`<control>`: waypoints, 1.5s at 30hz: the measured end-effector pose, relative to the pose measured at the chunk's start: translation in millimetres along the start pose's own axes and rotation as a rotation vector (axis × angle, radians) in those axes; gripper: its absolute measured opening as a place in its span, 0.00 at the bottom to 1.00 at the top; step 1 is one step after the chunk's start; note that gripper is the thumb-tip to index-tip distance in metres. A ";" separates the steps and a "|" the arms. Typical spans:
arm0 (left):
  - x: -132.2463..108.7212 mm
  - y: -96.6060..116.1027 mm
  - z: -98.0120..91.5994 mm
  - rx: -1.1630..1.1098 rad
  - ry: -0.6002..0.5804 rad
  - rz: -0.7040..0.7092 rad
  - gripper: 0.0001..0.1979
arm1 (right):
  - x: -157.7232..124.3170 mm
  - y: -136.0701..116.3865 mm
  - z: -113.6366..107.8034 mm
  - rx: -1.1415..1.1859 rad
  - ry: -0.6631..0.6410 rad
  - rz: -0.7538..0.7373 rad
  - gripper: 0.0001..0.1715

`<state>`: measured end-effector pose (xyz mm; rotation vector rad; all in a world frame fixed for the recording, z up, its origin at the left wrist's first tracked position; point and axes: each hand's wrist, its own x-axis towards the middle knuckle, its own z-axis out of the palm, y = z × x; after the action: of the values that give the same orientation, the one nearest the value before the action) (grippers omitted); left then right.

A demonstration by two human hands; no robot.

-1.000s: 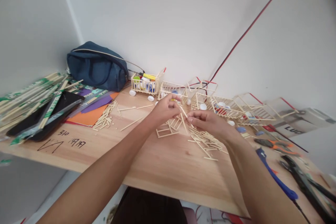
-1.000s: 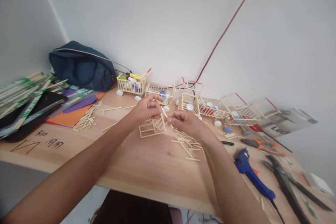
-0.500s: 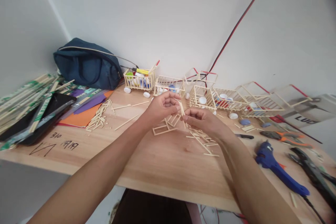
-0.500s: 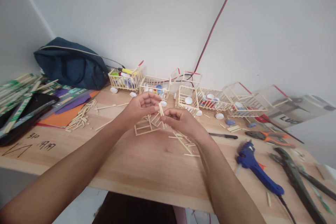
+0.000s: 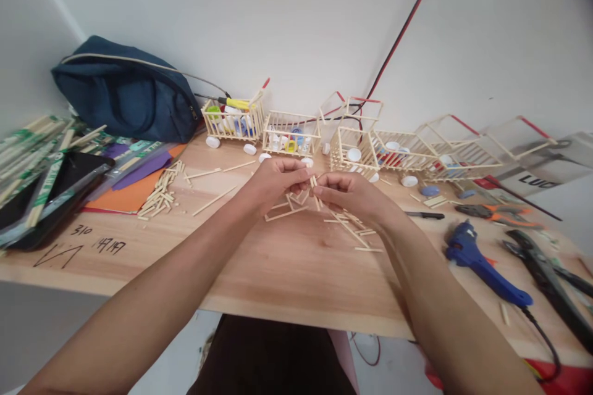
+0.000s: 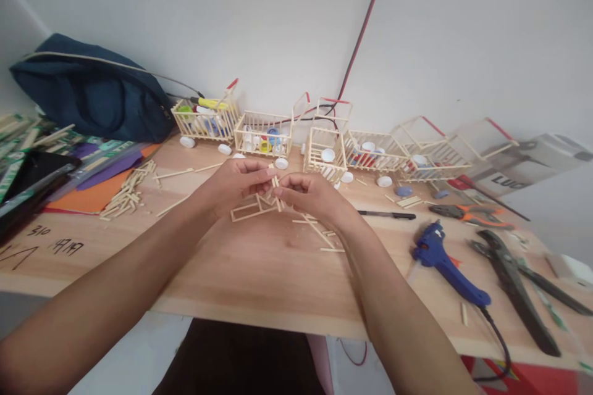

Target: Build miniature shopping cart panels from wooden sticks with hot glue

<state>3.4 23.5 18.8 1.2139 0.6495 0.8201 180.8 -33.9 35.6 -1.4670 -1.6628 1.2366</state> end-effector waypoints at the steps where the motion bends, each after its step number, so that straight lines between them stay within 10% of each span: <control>1: 0.0 0.3 0.2 -0.004 0.012 0.002 0.15 | 0.0 -0.3 0.1 -0.002 0.002 0.005 0.21; 45: -6.0 11.5 5.1 0.092 0.142 0.208 0.16 | -2.2 -1.6 8.0 -0.080 0.072 -0.131 0.19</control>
<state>1.9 17.4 31.2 1.3306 0.6897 1.0672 173.5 -38.0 34.2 -1.4076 -1.7475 1.0455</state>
